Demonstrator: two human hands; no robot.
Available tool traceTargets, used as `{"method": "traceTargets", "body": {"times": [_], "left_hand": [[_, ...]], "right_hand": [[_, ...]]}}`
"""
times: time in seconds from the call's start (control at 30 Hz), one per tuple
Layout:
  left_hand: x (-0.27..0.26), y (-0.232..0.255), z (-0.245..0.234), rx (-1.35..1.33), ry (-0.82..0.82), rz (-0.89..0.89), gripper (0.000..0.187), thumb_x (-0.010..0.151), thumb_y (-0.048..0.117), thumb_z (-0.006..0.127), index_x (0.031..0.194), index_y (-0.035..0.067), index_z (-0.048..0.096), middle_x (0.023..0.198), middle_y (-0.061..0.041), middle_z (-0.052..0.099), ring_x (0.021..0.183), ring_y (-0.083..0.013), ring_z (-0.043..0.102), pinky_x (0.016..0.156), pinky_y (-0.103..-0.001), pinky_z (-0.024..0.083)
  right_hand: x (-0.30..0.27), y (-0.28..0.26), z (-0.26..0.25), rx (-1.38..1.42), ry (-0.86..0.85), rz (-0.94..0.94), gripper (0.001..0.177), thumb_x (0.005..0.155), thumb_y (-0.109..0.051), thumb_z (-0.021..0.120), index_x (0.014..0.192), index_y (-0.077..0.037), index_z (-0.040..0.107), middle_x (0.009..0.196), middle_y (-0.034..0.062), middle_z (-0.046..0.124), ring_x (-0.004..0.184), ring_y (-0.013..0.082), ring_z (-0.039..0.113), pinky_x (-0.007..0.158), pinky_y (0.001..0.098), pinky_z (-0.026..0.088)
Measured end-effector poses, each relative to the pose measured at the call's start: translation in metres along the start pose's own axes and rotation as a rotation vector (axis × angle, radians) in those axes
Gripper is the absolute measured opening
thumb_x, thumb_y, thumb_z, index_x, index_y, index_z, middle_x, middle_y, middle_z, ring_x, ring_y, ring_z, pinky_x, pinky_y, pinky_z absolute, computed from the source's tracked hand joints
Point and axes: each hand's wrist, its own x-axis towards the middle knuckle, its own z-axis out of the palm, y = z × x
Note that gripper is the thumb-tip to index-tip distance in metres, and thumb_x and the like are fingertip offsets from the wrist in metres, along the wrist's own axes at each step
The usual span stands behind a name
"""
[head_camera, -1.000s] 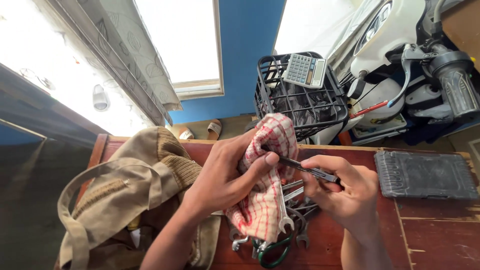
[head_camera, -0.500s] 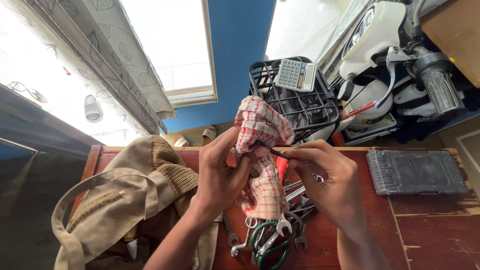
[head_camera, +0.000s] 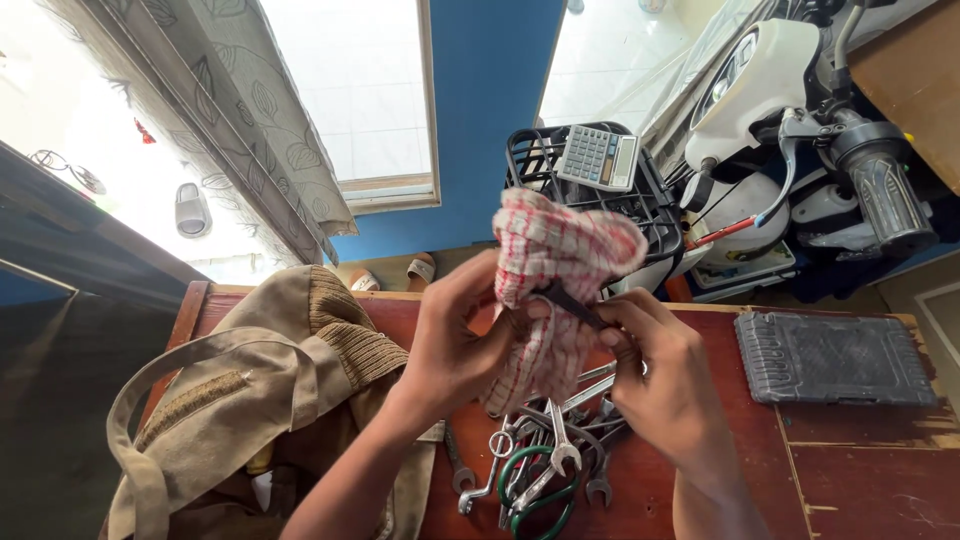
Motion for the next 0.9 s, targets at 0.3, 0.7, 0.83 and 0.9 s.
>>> {"method": "traceTargets", "body": {"times": [0.3,0.7,0.83,0.9], "left_hand": [[-0.004,-0.006,-0.003,-0.355,0.058,-0.022,0.008,0.097,0.01,0.067,0.096,0.003,0.066,0.089,-0.004,0.07,0.08,-0.0117,0.068,0.074,-0.024,0.057],[-0.012,-0.027,0.01,-0.456,0.141,-0.099,0.039,0.079,0.024,0.088,0.106,0.001,0.073,0.104,-0.006,0.076,0.096,-0.0129,0.069,0.083,-0.026,0.059],[-0.017,-0.031,0.011,-0.383,0.26,-0.08,0.021,0.087,0.02,0.082,0.095,0.004,0.07,0.091,-0.001,0.073,0.083,-0.0086,0.065,0.07,-0.023,0.053],[-0.017,-0.031,0.013,-0.37,0.305,-0.06,0.018,0.088,0.016,0.08,0.096,0.003,0.071,0.091,-0.002,0.072,0.083,-0.0099,0.064,0.07,-0.023,0.052]], "right_hand": [[-0.008,0.002,-0.001,0.384,-0.084,0.196,0.018,0.098,-0.001,0.055,0.108,-0.001,0.069,0.075,0.0015,0.07,0.063,0.0105,0.064,0.055,0.0242,0.055],[-0.003,-0.026,-0.011,0.652,-0.332,0.174,0.031,0.099,-0.023,0.056,0.12,-0.002,0.06,0.088,0.0034,0.064,0.068,0.0123,0.049,0.057,0.0278,0.041],[-0.003,-0.022,-0.007,0.289,-0.217,0.022,0.033,0.102,-0.026,0.05,0.124,-0.005,0.065,0.093,0.0043,0.075,0.07,0.0155,0.068,0.06,0.0297,0.053],[-0.003,-0.022,-0.006,0.232,-0.186,0.024,0.034,0.103,-0.028,0.049,0.12,-0.005,0.067,0.086,0.0042,0.074,0.071,0.0167,0.072,0.061,0.0304,0.056]]}}
